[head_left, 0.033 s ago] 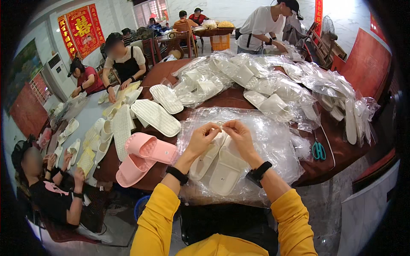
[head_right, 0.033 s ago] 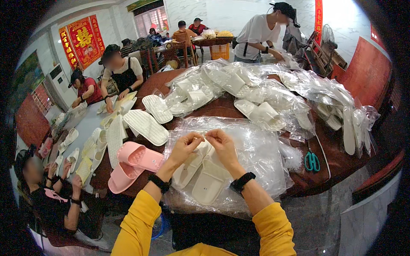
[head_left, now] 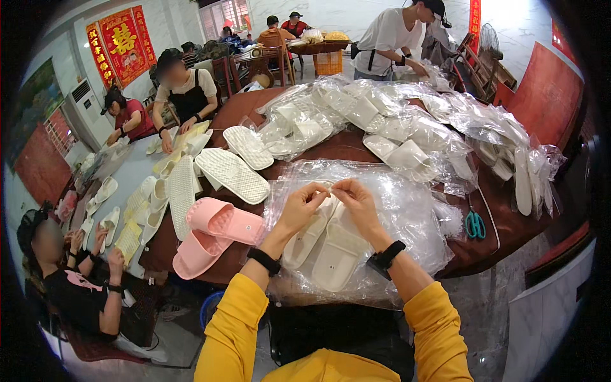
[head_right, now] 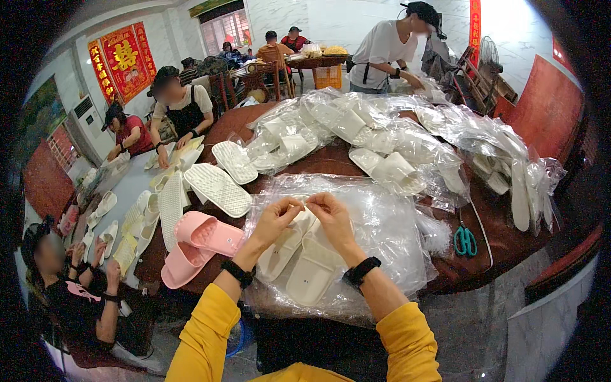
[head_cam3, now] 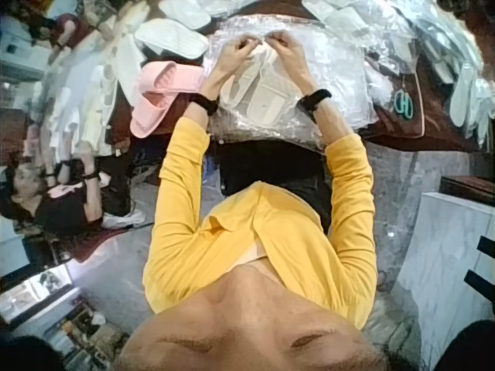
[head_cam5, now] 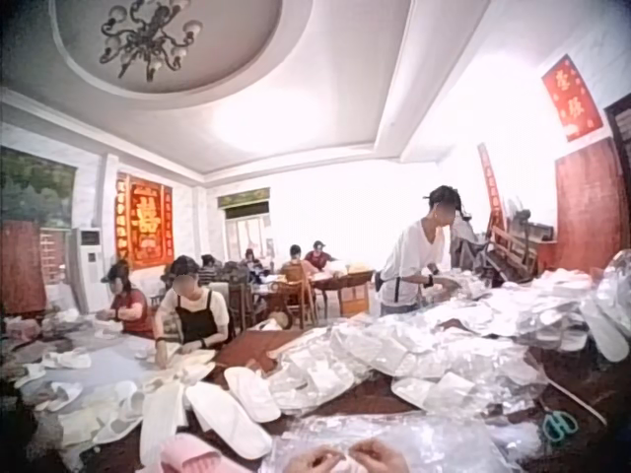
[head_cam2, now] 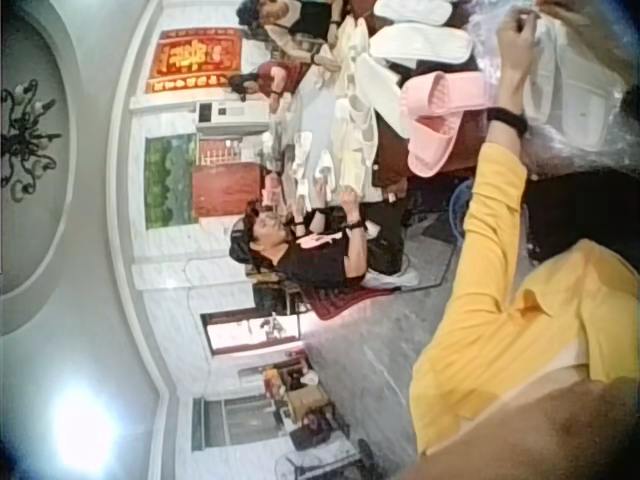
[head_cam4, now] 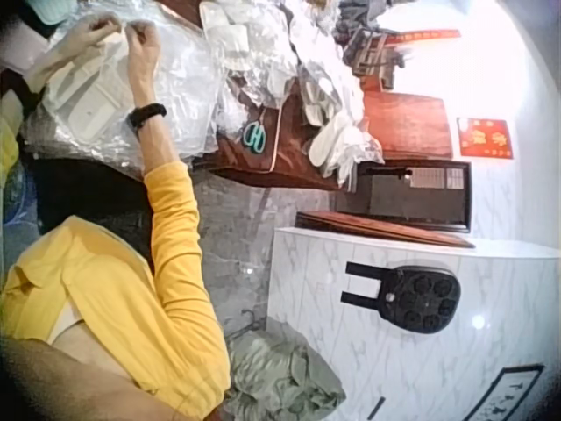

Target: Inspecting and packaging white slippers into plastic bags.

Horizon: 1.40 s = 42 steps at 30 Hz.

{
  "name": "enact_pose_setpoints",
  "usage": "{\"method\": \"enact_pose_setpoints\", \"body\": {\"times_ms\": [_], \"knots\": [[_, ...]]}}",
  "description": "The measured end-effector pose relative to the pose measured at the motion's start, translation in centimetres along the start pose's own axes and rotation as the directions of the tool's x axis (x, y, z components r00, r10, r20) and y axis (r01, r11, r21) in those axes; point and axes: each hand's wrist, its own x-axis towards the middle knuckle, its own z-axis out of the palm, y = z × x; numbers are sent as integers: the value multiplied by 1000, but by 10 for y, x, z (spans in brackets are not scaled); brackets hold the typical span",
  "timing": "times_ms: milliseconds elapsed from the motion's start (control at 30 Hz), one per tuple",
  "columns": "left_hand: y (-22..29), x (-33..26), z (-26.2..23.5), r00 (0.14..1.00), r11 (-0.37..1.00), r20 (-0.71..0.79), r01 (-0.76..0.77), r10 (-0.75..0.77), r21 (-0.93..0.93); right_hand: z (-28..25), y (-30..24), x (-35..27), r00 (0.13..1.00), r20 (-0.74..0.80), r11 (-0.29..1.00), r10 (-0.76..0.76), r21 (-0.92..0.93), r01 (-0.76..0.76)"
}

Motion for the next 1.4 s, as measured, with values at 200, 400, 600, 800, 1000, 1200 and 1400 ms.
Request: {"method": "enact_pose_setpoints", "body": {"times_ms": [200, 400, 600, 800, 1000, 1200, 1400], "knots": [[2, 0, 0, 1000, 1000, 5, -10, 10, -1, 0, -2, 0, 999, 44, 999, -1, 54, -1], [0, 1, 0, 999, 999, 16, -37, 37, 0, 1, 0, 0, 1000, 28, 999, -1, 36, 0], [4, -2, 3, 999, 998, -34, 25, -26, -49, 2, 0, 0, 999, 48, 993, 18, -121, -12], [3, 0, 6, 997, 994, -18, -78, 79, 77, -1, 0, 0, 995, 96, 971, 32, -238, -9], [3, 3, 6, 998, 995, -45, -35, 40, 92, -5, -12, 2, 999, 45, 953, 14, -302, 0], [8, 13, 2, 993, 986, -106, -72, 56, -148, -100, 2, -7, 993, -94, 834, 75, -539, -114], [80, 23, -42, 955, 962, -270, -180, 121, -203, -118, 19, -26, 941, -141, 923, 309, -196, -332]]}}
